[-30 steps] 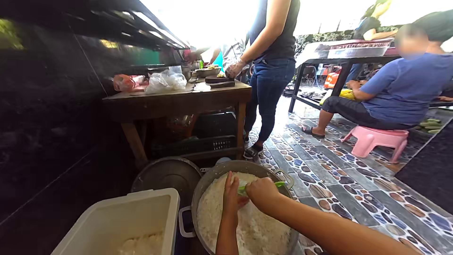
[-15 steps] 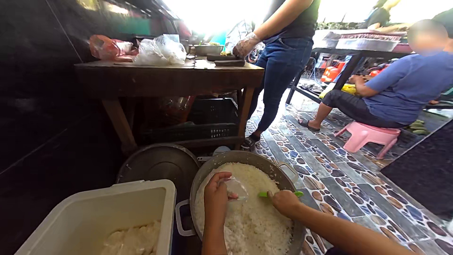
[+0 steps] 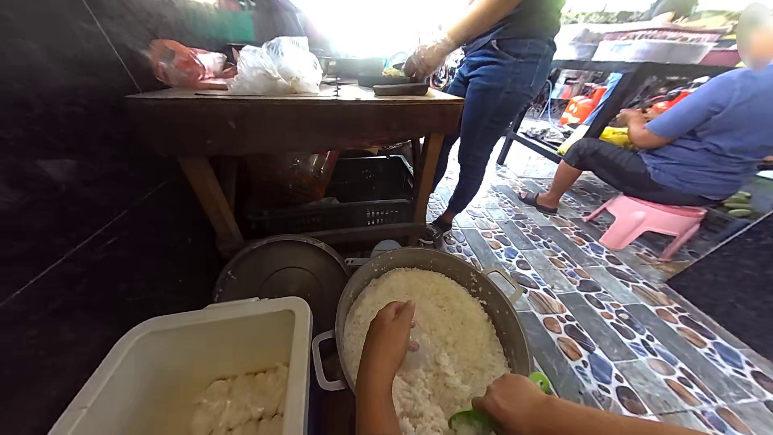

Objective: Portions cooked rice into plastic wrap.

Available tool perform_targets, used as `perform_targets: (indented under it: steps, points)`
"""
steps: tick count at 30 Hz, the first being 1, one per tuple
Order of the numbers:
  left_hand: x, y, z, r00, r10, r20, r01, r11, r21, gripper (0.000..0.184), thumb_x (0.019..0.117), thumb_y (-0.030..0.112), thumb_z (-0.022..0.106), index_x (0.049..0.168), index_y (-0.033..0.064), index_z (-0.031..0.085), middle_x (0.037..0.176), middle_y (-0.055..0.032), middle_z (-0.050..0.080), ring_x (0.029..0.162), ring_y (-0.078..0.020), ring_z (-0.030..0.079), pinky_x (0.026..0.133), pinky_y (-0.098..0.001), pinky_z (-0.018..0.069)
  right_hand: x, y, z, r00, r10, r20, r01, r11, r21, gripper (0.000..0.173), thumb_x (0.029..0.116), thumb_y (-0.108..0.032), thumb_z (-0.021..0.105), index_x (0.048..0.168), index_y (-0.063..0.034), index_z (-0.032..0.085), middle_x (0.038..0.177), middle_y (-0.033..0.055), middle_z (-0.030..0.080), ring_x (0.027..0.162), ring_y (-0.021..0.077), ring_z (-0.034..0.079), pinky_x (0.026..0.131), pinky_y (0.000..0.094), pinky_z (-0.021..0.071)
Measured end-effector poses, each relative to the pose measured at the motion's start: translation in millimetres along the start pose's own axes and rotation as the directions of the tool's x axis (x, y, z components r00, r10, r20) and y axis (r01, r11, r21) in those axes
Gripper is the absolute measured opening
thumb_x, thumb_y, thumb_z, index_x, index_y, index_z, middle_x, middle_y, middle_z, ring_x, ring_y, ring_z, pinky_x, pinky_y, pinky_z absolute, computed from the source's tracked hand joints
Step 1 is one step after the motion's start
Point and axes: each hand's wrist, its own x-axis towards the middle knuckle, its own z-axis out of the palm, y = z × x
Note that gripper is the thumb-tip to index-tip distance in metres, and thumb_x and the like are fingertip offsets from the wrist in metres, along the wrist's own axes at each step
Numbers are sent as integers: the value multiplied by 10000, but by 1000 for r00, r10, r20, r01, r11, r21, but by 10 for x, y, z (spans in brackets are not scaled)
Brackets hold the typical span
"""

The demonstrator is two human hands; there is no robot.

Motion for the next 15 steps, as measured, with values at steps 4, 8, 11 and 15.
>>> perform_targets:
  steps: [4, 8, 11, 15]
  points:
    - [23, -21, -51, 992, 87, -90, -94, 993, -72, 526, 1096, 470, 383, 1354, 53, 573, 1155, -152, 687, 855, -240, 726, 709, -403, 617, 160, 26, 64, 997, -55, -56, 61, 991, 118, 317, 1015, -347, 515, 1183, -157, 704, 1046, 197, 725, 1034, 450, 682, 805, 696, 508]
    - [66, -33, -71, 972, 126, -199, -156, 977, -142, 540, 1115, 429, 335, 1446, 32, 491, 1201, -188, 648, 854, -249, 711, 712, -393, 607, 223, 47, 97, 983, -128, -134, 153, 969, 196, 300, 1024, -326, 514, 1161, -149, 714, 1031, 191, 730, 1023, 442, 687, 795, 700, 501]
    - [110, -54, -71, 955, 85, -284, -152, 963, -223, 583, 1112, 465, 299, 1433, 18, 488, 1145, -207, 655, 803, -264, 699, 693, -393, 596, 351, 67, 67, 970, -182, -163, 223, 930, 291, 280, 1020, -292, 530, 1166, -149, 721, 1052, 188, 728, 1029, 434, 685, 806, 712, 494]
    - [180, -213, -35, 941, 35, -338, -132, 953, -271, 649, 1098, 537, 248, 1462, 48, 470, 1223, -218, 643, 908, -315, 686, 757, -468, 562, 484, 206, 5, 988, -115, -100, 152, 730, 666, 268, 1010, -307, 581, 1181, -146, 711, 770, 58, 622, 634, 176, 555, 600, 400, 458]
